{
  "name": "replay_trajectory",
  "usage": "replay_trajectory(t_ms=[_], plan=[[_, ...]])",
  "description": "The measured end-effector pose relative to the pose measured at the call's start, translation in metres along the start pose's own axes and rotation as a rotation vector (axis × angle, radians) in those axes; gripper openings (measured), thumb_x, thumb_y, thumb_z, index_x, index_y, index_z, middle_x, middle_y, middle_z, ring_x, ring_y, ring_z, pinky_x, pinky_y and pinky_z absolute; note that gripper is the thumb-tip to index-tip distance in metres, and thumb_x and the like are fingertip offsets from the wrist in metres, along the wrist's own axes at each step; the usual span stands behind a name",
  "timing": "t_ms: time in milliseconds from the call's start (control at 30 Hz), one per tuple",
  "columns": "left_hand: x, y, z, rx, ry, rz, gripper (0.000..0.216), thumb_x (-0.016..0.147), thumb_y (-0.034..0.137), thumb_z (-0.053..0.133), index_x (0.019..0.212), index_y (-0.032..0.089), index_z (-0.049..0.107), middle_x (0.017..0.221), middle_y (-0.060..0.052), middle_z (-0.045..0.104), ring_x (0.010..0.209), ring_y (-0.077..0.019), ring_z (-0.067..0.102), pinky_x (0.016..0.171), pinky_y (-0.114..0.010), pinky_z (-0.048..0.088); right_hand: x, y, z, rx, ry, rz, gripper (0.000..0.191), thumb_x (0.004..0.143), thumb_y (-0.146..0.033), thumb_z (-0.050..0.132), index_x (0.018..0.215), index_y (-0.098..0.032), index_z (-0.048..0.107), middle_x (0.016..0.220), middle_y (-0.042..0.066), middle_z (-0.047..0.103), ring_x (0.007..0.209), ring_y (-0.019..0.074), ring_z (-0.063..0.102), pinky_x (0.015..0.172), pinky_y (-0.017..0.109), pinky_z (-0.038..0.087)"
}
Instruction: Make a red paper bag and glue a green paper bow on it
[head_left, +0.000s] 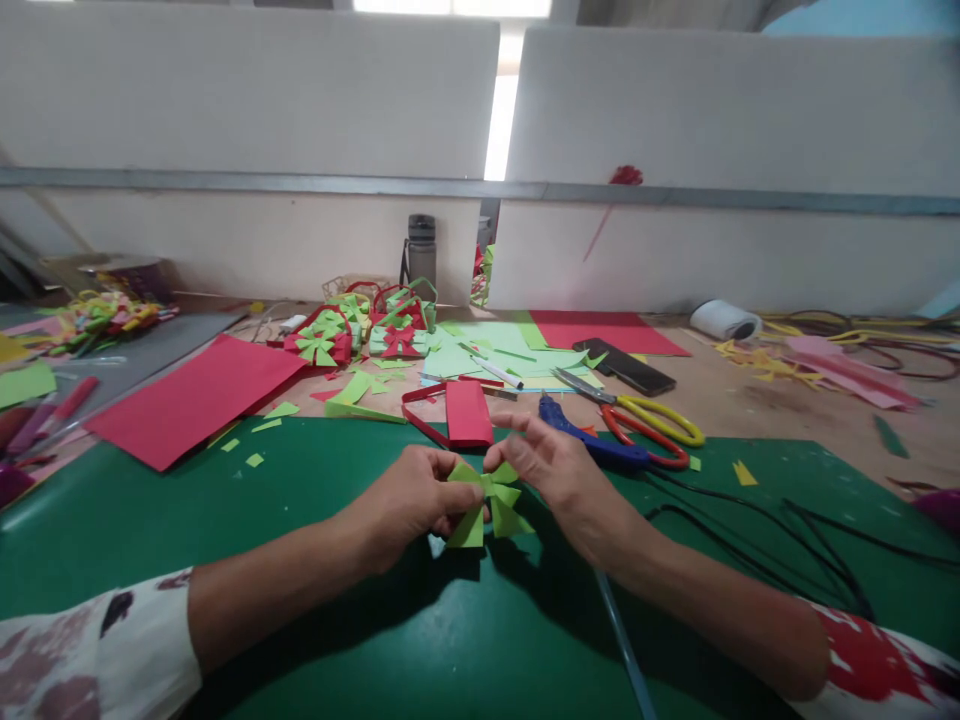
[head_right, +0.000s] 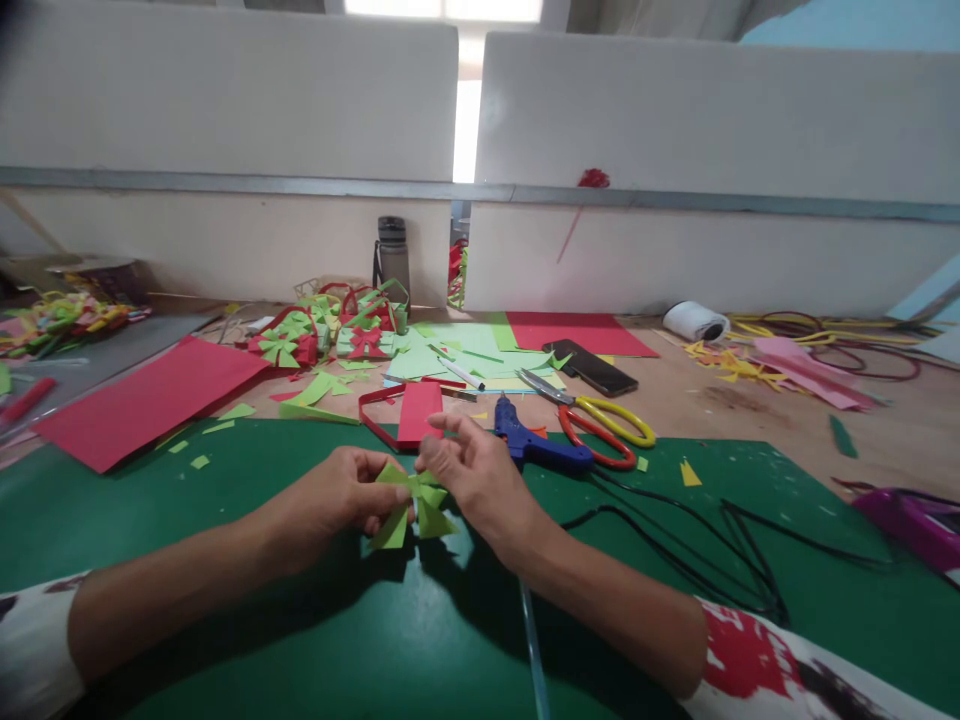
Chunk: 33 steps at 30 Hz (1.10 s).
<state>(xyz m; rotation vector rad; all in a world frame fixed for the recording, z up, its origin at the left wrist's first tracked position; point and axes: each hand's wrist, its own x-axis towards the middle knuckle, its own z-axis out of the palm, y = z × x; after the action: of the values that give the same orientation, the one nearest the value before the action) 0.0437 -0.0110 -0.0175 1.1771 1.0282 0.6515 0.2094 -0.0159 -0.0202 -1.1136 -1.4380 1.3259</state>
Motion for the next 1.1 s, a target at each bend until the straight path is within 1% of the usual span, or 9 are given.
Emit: replay_trajectory(t_ms=[67, 133, 233, 300, 367, 500, 667, 933, 1100], plan=[[0.003, 0.003, 0.000, 0.027, 0.009, 0.018, 0.009, 0.062, 0.018, 0.061, 0.057, 0.013, 0.055, 0.050, 0.003, 0.050, 0.045, -0.0066, 0.042, 0.046, -0.020, 0.031, 0.004, -0.005, 0.001, -0.052, -0.041, 0.019, 0.044, 0.076, -0.031, 0.063, 0.114, -0.016, 0.047, 0.072, -0.003, 0.056, 0.059, 0.0106, 0.048, 0.053, 0.023, 0.036], [0.007, 0.006, -0.001, 0.047, 0.015, 0.050, 0.008, 0.062, 0.018, 0.061, 0.058, 0.013, 0.056, 0.050, 0.004, 0.049, 0.046, -0.0069, 0.042, 0.048, -0.020, 0.032, 0.009, -0.010, 0.003, -0.100, -0.037, 0.022, 0.043, 0.072, -0.019, 0.062, 0.112, -0.014, 0.047, 0.067, -0.005, 0.053, 0.054, 0.0085, 0.044, 0.051, 0.022, 0.033], [0.015, 0.013, -0.002, 0.086, 0.031, 0.106, 0.009, 0.063, 0.020, 0.062, 0.061, 0.013, 0.057, 0.051, 0.004, 0.048, 0.047, -0.0070, 0.041, 0.048, -0.020, 0.031, 0.017, -0.016, 0.004, -0.154, 0.019, -0.043, 0.040, 0.069, -0.013, 0.058, 0.109, -0.014, 0.049, 0.064, -0.006, 0.052, 0.057, 0.0089, 0.046, 0.055, 0.022, 0.036], [0.020, 0.017, -0.003, 0.099, 0.046, 0.162, 0.010, 0.064, 0.021, 0.064, 0.063, 0.013, 0.058, 0.052, 0.004, 0.048, 0.047, -0.0065, 0.039, 0.047, -0.020, 0.029, 0.023, -0.018, 0.003, -0.159, 0.059, -0.112, 0.039, 0.069, -0.013, 0.057, 0.108, -0.014, 0.050, 0.066, -0.006, 0.052, 0.060, 0.0096, 0.048, 0.058, 0.023, 0.038], [0.024, 0.020, -0.004, 0.052, 0.027, 0.228, 0.011, 0.063, 0.019, 0.067, 0.070, 0.012, 0.060, 0.059, 0.002, 0.055, 0.053, -0.0076, 0.045, 0.051, -0.020, 0.033, 0.028, -0.020, 0.001, -0.135, 0.102, -0.159, 0.038, 0.069, -0.014, 0.057, 0.106, -0.015, 0.050, 0.067, -0.005, 0.053, 0.061, 0.0099, 0.049, 0.059, 0.023, 0.039], [0.028, 0.020, -0.005, -0.107, -0.036, 0.245, 0.026, 0.062, 0.014, 0.071, 0.087, 0.013, 0.064, 0.081, -0.003, 0.065, 0.073, -0.0124, 0.056, 0.066, -0.022, 0.041, 0.034, -0.022, -0.003, -0.009, 0.190, -0.137, 0.039, 0.069, -0.019, 0.061, 0.106, -0.015, 0.047, 0.066, -0.005, 0.056, 0.059, 0.0102, 0.052, 0.058, 0.023, 0.041], [0.028, 0.013, -0.002, -0.198, 0.000, 0.201, 0.022, 0.065, 0.020, 0.072, 0.085, 0.012, 0.066, 0.076, -0.003, 0.065, 0.063, -0.0091, 0.052, 0.059, -0.020, 0.038, 0.032, -0.017, -0.001, 0.053, 0.251, -0.107, 0.041, 0.067, -0.023, 0.064, 0.104, -0.016, 0.049, 0.069, -0.004, 0.057, 0.062, 0.0111, 0.053, 0.057, 0.024, 0.040], [0.025, 0.013, 0.005, -0.215, 0.124, 0.204, 0.020, 0.063, 0.022, 0.074, 0.079, 0.011, 0.070, 0.070, -0.003, 0.066, 0.059, -0.0090, 0.052, 0.059, -0.020, 0.039, 0.030, -0.004, 0.007, 0.046, 0.251, -0.141, 0.042, 0.068, -0.020, 0.063, 0.109, -0.016, 0.055, 0.067, -0.005, 0.054, 0.066, 0.0113, 0.050, 0.068, 0.026, 0.040], [0.026, 0.008, 0.003, -0.229, 0.082, 0.210, 0.019, 0.065, 0.020, 0.072, 0.082, 0.012, 0.070, 0.074, -0.005, 0.068, 0.065, -0.0124, 0.057, 0.063, -0.023, 0.042, 0.028, -0.008, 0.007, 0.308, 0.101, -0.018, 0.045, 0.072, -0.027, 0.066, 0.113, -0.018, 0.051, 0.070, -0.004, 0.054, 0.061, 0.0111, 0.051, 0.058, 0.025, 0.040]])
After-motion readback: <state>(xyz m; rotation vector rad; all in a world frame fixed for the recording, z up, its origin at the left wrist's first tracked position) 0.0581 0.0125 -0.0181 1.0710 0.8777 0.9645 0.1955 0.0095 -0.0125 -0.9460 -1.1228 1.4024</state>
